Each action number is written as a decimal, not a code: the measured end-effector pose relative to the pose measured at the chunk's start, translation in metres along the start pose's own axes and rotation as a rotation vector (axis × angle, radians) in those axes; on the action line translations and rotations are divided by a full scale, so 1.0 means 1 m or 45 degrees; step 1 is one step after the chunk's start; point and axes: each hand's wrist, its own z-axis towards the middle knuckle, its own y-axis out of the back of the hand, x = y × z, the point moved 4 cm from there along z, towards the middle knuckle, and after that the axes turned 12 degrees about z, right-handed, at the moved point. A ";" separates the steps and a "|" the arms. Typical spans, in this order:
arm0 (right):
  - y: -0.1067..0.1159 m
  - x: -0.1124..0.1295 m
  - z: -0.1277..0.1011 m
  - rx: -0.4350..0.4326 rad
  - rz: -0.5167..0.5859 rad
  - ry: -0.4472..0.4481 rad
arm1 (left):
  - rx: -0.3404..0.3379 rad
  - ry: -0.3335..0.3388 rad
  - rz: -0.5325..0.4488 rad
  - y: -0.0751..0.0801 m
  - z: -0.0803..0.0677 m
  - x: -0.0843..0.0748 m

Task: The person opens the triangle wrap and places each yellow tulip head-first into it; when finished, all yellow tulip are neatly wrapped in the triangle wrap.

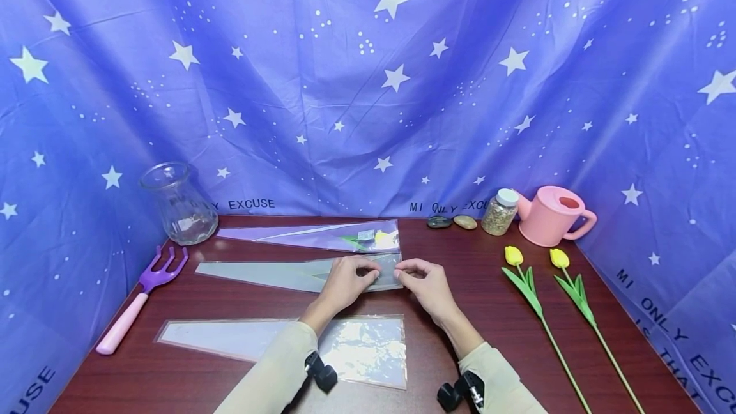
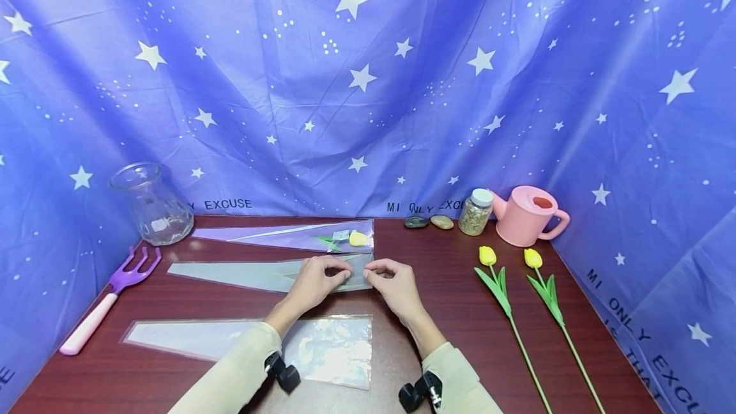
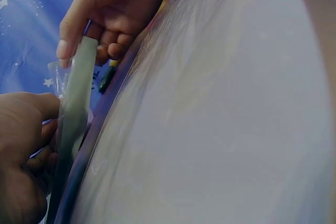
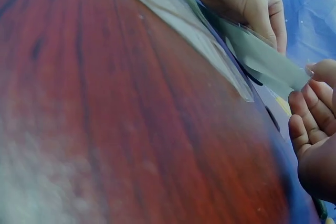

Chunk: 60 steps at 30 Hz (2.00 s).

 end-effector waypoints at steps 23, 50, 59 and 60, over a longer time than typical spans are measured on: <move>0.001 -0.002 0.001 -0.046 -0.071 0.067 | 0.175 -0.128 0.219 0.000 -0.005 0.012; 0.002 -0.006 0.001 0.005 -0.051 -0.004 | 0.202 -0.050 0.040 -0.002 0.003 0.008; 0.002 -0.006 0.001 0.039 -0.043 -0.002 | 0.161 -0.051 0.034 -0.007 0.003 0.006; 0.001 -0.006 0.002 0.045 -0.043 -0.001 | 0.150 -0.051 0.031 -0.007 0.003 0.006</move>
